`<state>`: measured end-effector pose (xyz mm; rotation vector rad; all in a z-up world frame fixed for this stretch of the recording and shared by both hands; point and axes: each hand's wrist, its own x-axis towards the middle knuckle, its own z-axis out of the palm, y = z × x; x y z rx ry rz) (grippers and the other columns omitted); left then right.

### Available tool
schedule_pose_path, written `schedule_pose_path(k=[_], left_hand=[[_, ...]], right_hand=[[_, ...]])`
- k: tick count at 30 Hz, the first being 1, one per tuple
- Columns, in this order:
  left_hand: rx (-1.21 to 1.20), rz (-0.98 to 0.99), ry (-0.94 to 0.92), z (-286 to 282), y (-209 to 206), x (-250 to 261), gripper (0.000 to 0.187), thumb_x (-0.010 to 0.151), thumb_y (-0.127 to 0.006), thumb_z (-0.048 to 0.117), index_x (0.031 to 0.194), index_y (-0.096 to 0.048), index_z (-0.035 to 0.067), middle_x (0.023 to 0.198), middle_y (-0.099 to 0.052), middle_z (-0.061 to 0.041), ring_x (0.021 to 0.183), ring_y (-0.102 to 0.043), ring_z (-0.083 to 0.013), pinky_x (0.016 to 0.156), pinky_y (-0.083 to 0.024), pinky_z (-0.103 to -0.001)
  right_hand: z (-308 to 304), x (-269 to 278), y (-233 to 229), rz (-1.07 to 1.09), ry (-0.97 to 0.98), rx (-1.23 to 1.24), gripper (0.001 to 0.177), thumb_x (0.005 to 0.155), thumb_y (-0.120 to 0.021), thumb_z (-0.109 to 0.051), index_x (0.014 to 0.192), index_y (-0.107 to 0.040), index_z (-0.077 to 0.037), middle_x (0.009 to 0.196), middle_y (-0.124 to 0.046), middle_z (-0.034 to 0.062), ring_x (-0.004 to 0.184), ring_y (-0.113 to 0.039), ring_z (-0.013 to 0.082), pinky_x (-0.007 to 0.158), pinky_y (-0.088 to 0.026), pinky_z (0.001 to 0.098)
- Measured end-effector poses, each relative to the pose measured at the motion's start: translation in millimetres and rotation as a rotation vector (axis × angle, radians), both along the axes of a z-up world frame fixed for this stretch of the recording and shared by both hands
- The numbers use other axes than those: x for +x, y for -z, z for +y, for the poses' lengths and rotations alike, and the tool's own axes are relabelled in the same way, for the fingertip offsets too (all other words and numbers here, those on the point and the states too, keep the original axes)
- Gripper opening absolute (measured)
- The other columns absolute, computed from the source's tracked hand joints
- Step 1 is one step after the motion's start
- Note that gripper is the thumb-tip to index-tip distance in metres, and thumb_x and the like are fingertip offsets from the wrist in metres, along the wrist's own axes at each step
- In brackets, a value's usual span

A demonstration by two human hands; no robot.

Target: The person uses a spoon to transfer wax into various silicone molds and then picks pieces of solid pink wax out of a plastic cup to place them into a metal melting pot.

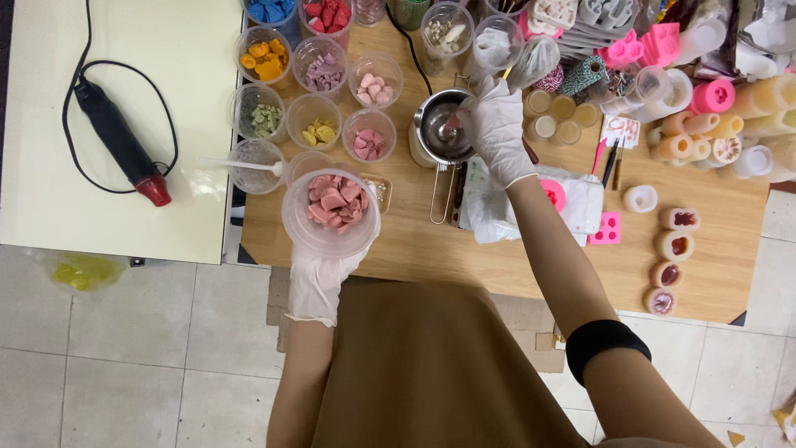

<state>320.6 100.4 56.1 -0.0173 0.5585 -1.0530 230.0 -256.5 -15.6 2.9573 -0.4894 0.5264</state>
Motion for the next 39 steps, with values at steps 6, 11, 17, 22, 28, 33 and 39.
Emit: schedule_pose_path(k=[6, 11, 17, 22, 28, 33, 39], left_hand=[[-0.102, 0.075, 0.020, 1, 4, 0, 0.036, 0.106, -0.063, 0.035, 0.124, -0.065, 0.004, 0.124, -0.066, -0.018, 0.115, -0.064, -0.0343, 0.103, -0.055, -0.047], [0.111, 0.051, 0.060, 7, -6, -3, 0.043, 0.099, -0.059, 0.038, 0.127, -0.065, 0.006, 0.129, -0.066, -0.017, 0.119, -0.064, -0.0344, 0.103, -0.054, -0.048], [0.096, -0.077, -0.011, 13, 1, -3, 0.035, 0.105, -0.054, 0.036, 0.131, -0.061, 0.013, 0.133, -0.065, -0.012, 0.122, -0.063, -0.0295, 0.108, -0.052, -0.047], [0.192, 0.153, -0.099, 9, -12, 0, 0.038, 0.104, -0.055, 0.034, 0.131, -0.064, 0.008, 0.131, -0.066, -0.011, 0.118, -0.064, -0.0289, 0.107, -0.053, -0.050], [0.191, 0.152, -0.049, 9, -40, -1, 0.036, 0.104, -0.057, 0.036, 0.128, -0.065, 0.010, 0.127, -0.068, -0.011, 0.116, -0.066, -0.0300, 0.108, -0.052, -0.052], [0.236, 0.149, -0.042, 8, -32, 2, 0.038, 0.102, -0.057, 0.037, 0.127, -0.065, 0.010, 0.126, -0.069, -0.012, 0.114, -0.067, -0.0308, 0.106, -0.053, -0.052], [0.237, 0.162, -0.020, 7, -33, 5, 0.038, 0.102, -0.058, 0.037, 0.127, -0.066, 0.010, 0.125, -0.069, -0.012, 0.114, -0.067, -0.0313, 0.105, -0.054, -0.052]], right_hand=[[4, 29, 16, 0.129, -0.113, 0.199, 0.018, 0.076, -0.083, -0.038, 0.086, -0.080, -0.024, 0.100, -0.059, 0.0053, 0.103, -0.054, 0.0320, 0.083, -0.040, 0.0499], [8, 31, 24, 0.125, -0.135, 0.188, 0.019, 0.074, -0.083, -0.037, 0.086, -0.078, -0.023, 0.102, -0.059, 0.0042, 0.103, -0.054, 0.0300, 0.083, -0.040, 0.0474], [20, 7, -19, -0.108, -0.082, 0.134, 0.017, 0.091, -0.081, -0.036, 0.099, -0.077, -0.022, 0.099, -0.057, 0.0033, 0.099, -0.057, 0.0263, 0.084, -0.041, 0.0437], [39, -50, -32, -0.399, 0.304, 0.411, 0.015, 0.106, -0.072, -0.032, 0.113, -0.075, -0.019, 0.097, -0.058, 0.0011, 0.098, -0.057, 0.0245, 0.089, -0.045, 0.0425], [67, -82, -4, 0.130, 0.424, 0.251, 0.013, 0.080, -0.080, -0.035, 0.089, -0.079, -0.026, 0.097, -0.064, 0.0024, 0.101, -0.058, 0.0281, 0.085, -0.042, 0.0502], [91, -73, 28, 0.374, 0.366, 0.049, 0.058, 0.079, -0.074, -0.064, 0.103, -0.076, -0.012, 0.110, -0.062, 0.0110, 0.110, -0.048, 0.0292, 0.087, -0.040, 0.0486], [88, -66, 112, 0.367, 0.411, 0.105, 0.042, 0.102, -0.066, -0.046, 0.113, -0.072, -0.005, 0.101, -0.068, 0.0155, 0.089, -0.065, 0.0310, 0.075, -0.051, 0.0440]])
